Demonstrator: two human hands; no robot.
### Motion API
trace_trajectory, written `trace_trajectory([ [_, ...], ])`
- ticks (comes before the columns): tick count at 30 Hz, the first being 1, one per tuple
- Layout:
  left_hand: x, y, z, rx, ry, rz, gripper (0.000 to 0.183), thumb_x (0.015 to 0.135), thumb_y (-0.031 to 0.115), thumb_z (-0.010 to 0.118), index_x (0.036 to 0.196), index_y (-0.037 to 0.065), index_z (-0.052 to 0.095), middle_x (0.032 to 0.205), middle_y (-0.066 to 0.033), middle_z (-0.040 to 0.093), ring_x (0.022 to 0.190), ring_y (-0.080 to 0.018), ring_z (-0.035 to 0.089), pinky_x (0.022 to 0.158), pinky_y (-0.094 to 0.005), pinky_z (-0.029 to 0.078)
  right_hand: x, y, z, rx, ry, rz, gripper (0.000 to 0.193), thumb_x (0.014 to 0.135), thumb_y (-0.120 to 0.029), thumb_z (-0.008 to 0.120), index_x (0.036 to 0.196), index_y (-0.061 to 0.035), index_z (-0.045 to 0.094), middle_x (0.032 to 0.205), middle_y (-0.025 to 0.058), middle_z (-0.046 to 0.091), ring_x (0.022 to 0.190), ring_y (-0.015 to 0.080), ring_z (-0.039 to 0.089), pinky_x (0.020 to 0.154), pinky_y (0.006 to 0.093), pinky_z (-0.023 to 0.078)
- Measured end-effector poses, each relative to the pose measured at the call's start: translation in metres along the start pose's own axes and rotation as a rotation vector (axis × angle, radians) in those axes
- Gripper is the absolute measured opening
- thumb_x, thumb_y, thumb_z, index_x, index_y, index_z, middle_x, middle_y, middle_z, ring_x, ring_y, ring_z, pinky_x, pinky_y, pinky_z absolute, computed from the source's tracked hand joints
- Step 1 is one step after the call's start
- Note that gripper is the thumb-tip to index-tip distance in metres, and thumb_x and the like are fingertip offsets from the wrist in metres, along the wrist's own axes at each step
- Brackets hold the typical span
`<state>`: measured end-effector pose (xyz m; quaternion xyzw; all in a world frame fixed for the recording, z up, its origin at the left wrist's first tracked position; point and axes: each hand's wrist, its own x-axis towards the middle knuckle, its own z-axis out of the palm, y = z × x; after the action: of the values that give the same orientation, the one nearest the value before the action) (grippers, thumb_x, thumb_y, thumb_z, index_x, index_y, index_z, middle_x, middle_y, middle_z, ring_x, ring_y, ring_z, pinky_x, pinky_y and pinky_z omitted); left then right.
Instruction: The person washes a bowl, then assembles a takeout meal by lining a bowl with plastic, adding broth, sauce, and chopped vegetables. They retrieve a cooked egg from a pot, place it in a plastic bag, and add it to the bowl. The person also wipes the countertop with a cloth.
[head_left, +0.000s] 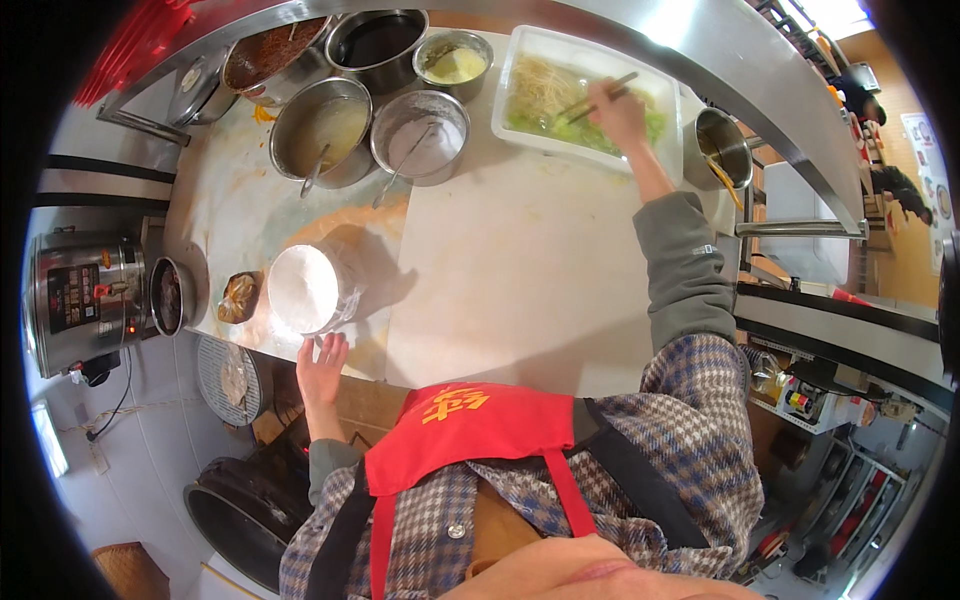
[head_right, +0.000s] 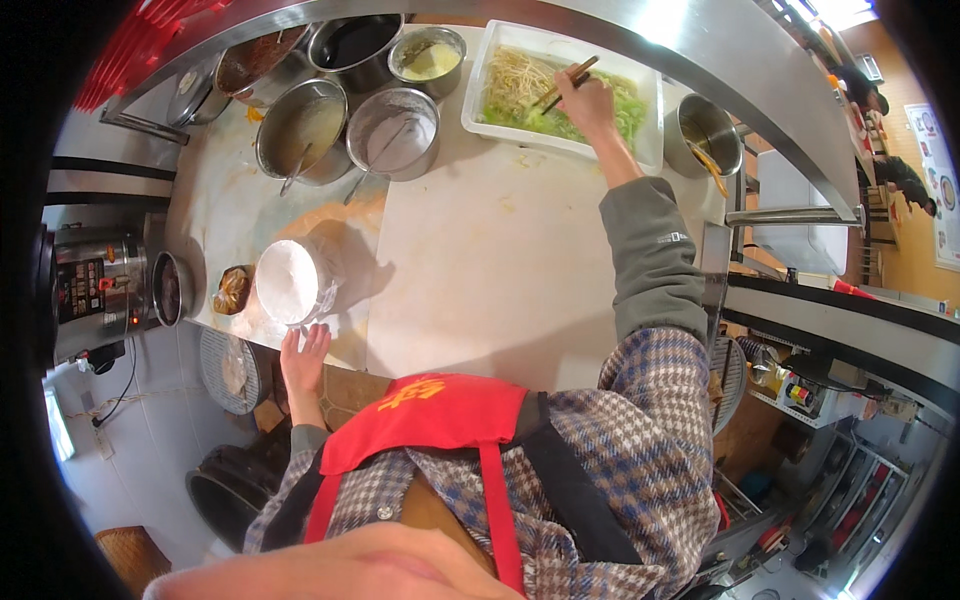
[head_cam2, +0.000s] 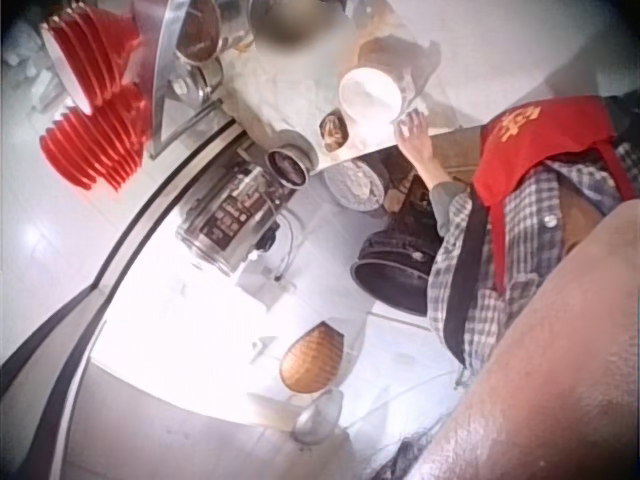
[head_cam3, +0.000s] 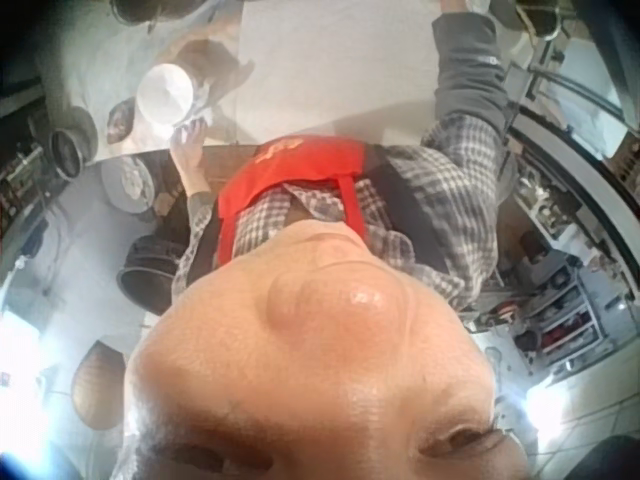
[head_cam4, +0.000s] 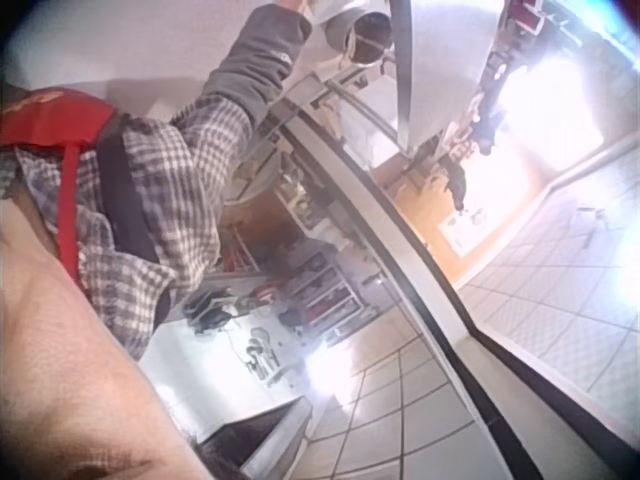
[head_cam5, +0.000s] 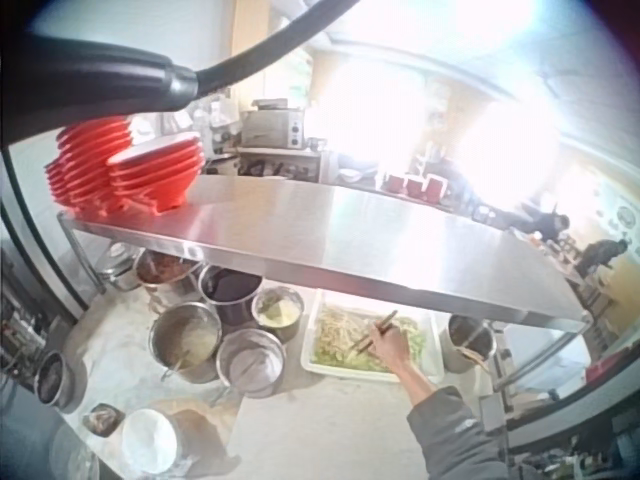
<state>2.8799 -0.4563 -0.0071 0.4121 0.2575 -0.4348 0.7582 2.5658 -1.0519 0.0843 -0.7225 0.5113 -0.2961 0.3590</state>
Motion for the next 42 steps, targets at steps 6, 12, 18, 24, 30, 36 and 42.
trace_trajectory([
  [6, 0.015, -0.008, 0.016, 0.071, -0.17, 0.059, 0.052, 0.096, 0.03, 0.057, 0.136, 0.004, 0.036, 0.132, -0.0231, 0.041, 0.126, -0.0415, 0.045, 0.107, -0.0533, 0.041, 0.0, -0.022, -0.033, -0.014, -0.036, 0.084, 0.032, 0.095, -0.031, 0.059, 0.103, 0.0002, 0.063, 0.082, 0.0108, 0.07, 0.064, 0.016, 0.068, 0.059, 0.0285, 0.056],
  [12, 0.056, 0.009, 0.015, 0.28, -0.138, 0.123, 0.054, 0.088, 0.011, 0.055, 0.138, 0.004, 0.036, 0.127, -0.0157, 0.052, 0.114, -0.034, 0.056, 0.096, -0.0479, 0.05, 0.008, 0.003, -0.015, 0.441, -0.238, -0.011, 0.03, 0.096, -0.029, 0.06, 0.105, 0.0004, 0.062, 0.085, 0.0115, 0.069, 0.068, 0.0168, 0.068, 0.059, 0.0273, 0.056],
  [18, 0.037, -0.012, 0.025, 0.455, -0.03, 0.195, 0.051, 0.076, -0.001, 0.052, 0.127, 0.0, 0.048, 0.119, -0.0142, 0.06, 0.107, -0.0315, 0.061, 0.091, -0.0472, 0.05, 0.022, 0.013, -0.023, 0.228, 0.229, -0.098, 0.027, 0.094, -0.029, 0.061, 0.097, -0.0025, 0.064, 0.074, 0.0039, 0.066, 0.057, 0.0107, 0.062, 0.05, 0.0246, 0.047],
  [24, 0.018, -0.081, 0.099, 0.568, -0.309, -0.093, 0.075, 0.077, 0.004, 0.057, 0.147, 0.008, 0.03, 0.134, -0.0132, 0.051, 0.116, -0.0302, 0.057, 0.091, -0.0463, 0.053, 0.011, 0.011, 0.023, 0.346, 0.021, -0.125, 0.025, 0.096, -0.027, 0.059, 0.09, -0.003, 0.06, 0.072, 0.0044, 0.062, 0.056, 0.0113, 0.062, 0.05, 0.0253, 0.048],
  [30, 0.004, -0.116, 0.169, 0.733, -0.514, -0.183, 0.076, 0.082, 0.007, 0.058, 0.15, 0.009, 0.025, 0.14, -0.0112, 0.048, 0.122, -0.0266, 0.054, 0.092, -0.0424, 0.053, 0.021, 0.014, -0.003, 0.356, 0.139, -0.093, 0.023, 0.097, -0.026, 0.058, 0.099, -0.003, 0.061, 0.081, 0.0055, 0.067, 0.047, 0.0085, 0.053, 0.041, 0.0212, 0.041],
  [36, 0.033, -0.157, 0.223, 0.744, -0.614, -0.223, 0.073, 0.087, 0.015, 0.059, 0.149, 0.012, 0.02, 0.137, -0.0128, 0.047, 0.115, -0.0264, 0.058, 0.087, -0.0421, 0.055, 0.025, 0.045, 0.048, 0.649, 0.028, 0.116, 0.025, 0.095, -0.026, 0.059, 0.102, -0.0016, 0.054, 0.081, 0.0109, 0.066, 0.045, 0.0181, 0.059, 0.039, 0.0275, 0.048],
  [42, 0.053, -0.183, 0.259, 0.767, -0.567, -0.201, 0.06, 0.09, 0.02, 0.057, 0.139, 0.008, 0.024, 0.129, -0.0159, 0.048, 0.107, -0.0305, 0.063, 0.085, -0.0422, 0.056, 0.029, 0.06, 0.06, 0.864, 0.162, 0.296, 0.022, 0.092, -0.017, 0.058, 0.096, 0.0029, 0.048, 0.077, 0.0171, 0.06, 0.051, 0.03, 0.064, 0.046, 0.0407, 0.058],
])
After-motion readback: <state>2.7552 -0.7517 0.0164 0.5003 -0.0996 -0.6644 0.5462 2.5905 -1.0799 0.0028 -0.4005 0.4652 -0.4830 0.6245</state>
